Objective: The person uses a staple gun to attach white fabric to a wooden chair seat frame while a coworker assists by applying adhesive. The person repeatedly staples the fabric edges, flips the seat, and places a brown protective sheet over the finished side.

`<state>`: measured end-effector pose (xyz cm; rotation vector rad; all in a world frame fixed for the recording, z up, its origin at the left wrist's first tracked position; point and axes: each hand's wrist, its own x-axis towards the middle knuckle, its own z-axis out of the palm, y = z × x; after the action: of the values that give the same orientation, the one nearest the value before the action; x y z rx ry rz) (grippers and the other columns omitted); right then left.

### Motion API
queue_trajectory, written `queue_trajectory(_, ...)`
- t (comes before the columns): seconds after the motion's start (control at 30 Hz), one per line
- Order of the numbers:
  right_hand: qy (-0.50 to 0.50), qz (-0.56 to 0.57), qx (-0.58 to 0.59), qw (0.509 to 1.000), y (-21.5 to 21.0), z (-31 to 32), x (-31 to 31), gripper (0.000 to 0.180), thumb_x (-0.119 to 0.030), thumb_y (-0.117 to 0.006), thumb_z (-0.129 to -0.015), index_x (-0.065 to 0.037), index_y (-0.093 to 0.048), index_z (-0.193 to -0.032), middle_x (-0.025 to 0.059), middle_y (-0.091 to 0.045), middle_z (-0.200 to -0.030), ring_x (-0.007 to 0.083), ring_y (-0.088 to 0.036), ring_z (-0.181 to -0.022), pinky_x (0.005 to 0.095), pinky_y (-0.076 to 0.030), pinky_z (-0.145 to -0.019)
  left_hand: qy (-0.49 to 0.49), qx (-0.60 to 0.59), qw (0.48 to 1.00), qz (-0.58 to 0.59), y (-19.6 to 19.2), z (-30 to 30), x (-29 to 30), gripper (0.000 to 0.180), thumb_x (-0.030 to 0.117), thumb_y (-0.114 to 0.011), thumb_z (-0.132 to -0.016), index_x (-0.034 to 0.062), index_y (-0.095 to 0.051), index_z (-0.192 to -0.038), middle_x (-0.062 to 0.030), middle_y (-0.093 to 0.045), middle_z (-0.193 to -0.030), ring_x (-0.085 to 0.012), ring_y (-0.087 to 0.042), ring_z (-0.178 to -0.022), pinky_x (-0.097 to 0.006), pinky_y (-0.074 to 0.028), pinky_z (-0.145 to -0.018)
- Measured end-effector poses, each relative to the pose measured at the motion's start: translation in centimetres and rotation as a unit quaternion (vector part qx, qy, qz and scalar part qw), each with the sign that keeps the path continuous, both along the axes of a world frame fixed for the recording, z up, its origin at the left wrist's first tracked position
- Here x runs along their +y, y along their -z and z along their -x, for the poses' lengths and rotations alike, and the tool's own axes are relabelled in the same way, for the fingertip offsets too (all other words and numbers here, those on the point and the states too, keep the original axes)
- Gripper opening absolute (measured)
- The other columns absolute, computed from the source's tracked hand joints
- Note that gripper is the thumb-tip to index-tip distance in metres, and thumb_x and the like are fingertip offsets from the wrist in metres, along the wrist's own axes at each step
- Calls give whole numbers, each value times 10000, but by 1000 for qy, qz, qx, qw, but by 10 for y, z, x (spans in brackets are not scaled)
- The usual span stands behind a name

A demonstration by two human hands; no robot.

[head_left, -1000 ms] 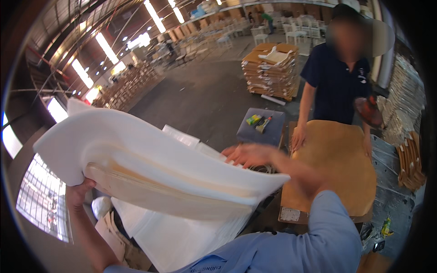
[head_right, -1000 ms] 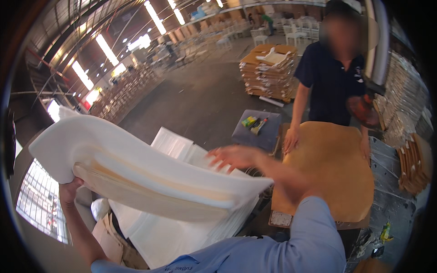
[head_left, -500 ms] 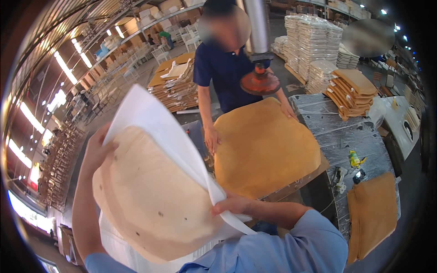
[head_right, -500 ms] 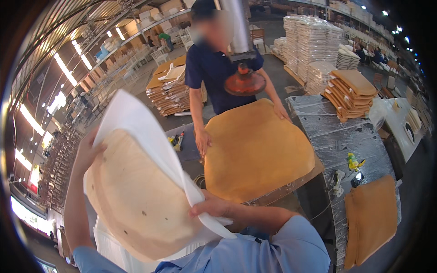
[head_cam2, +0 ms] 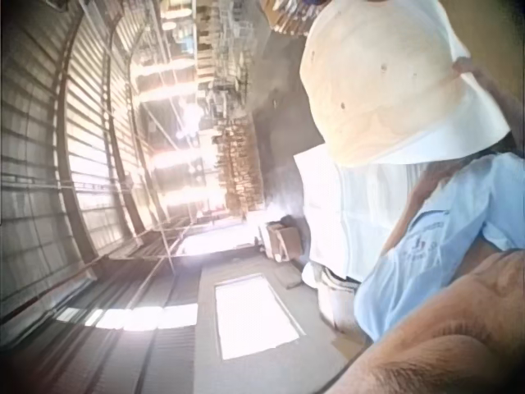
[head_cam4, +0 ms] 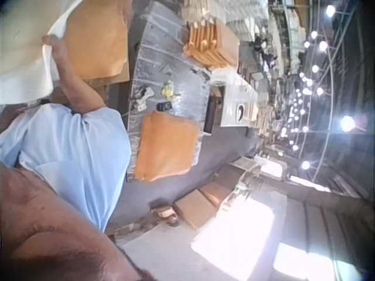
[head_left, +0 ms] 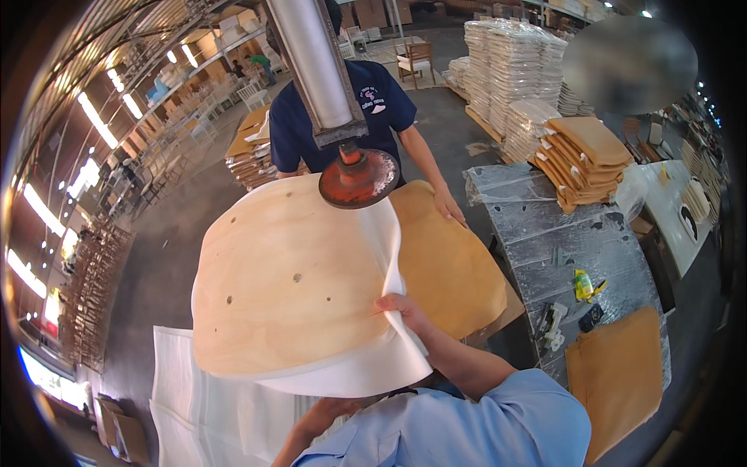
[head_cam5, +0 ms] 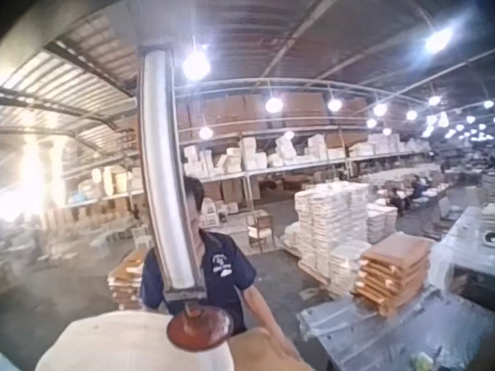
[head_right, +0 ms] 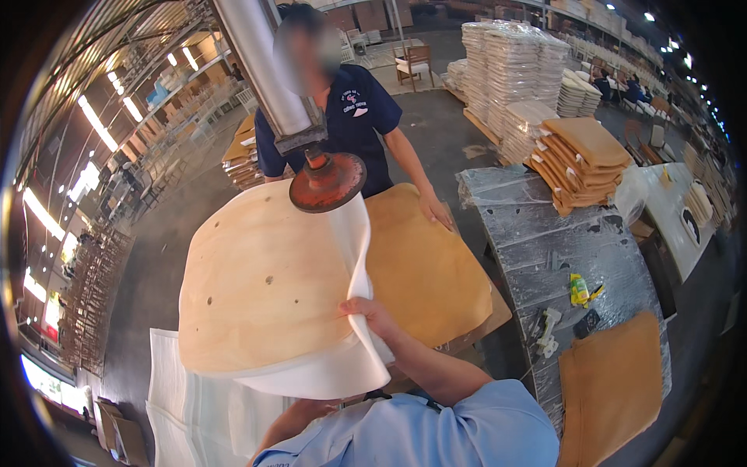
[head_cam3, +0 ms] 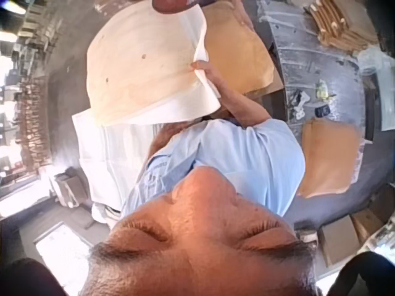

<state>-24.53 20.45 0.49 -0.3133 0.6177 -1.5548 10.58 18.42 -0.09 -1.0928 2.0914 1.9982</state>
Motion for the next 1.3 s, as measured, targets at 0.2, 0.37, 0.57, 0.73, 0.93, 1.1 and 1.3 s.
queue_trajectory(0.2,-42,-50,-133,989,-49,50,43,584,-267,-697,-944,26,-623,-1443,205,-764,-1217,334,-780,-1054,470,-645,-982,-406,174,896,-37,27,67,-18,436,278,-628,-1137,44,-673,-1501,-106,-725,-1453,-239,-662,-1353,-383,-510,-1165)
queue_trajectory(0.37,-5,-62,-86,994,-65,102,70,684,-329,-697,-926,-21,-578,-1524,196,-751,-1291,331,-774,-1099,487,-635,-1000,-489,403,772,-56,-52,97,-49,508,384,-587,-1153,40,-648,-1522,-112,-702,-1483,-247,-651,-1369,-390,-515,-1163)
queue_trajectory(0.57,91,-106,-38,989,-47,152,68,613,-383,-719,-931,-4,-671,-1410,166,-786,-1205,282,-777,-1060,429,-644,-963,-477,498,720,-82,-111,117,-73,609,511,-539,-1172,36,-617,-1546,-118,-674,-1520,-257,-636,-1389,-399,-520,-1160)
queue_trajectory(0.73,101,-30,10,994,-32,227,52,519,-260,-687,-948,31,-690,-1378,189,-802,-1172,277,-798,-1001,399,-662,-913,-454,472,746,-118,-83,133,-118,740,637,-441,-1168,38,-574,-1582,-121,-650,-1557,-275,-635,-1394,-419,-533,-1154)
queue_trajectory(0.93,79,-52,-1,995,-39,229,47,529,-241,-676,-942,34,-692,-1393,178,-812,-1166,279,-807,-970,385,-671,-881,-392,447,773,-222,-72,119,-146,726,595,-520,-1151,20,-561,-1591,-172,-663,-1536,-320,-676,-1356,-475,-567,-1122)
queue_trajectory(1.1,64,-117,2,991,-30,224,58,569,-234,-671,-953,38,-650,-1453,193,-798,-1233,277,-807,-997,413,-668,-906,-382,355,831,-192,-40,102,-142,705,551,-559,-1147,20,-546,-1611,-192,-664,-1539,-333,-673,-1374,-480,-554,-1151)
queue_trajectory(1.3,47,-186,159,968,-11,234,72,602,-246,-725,-1005,29,-593,-1523,179,-760,-1321,262,-770,-1117,410,-631,-985,-429,251,853,-160,-23,120,-94,624,370,-715,-1075,-52,-605,-1520,-220,-707,-1456,-323,-728,-1272,-439,-580,-1099)
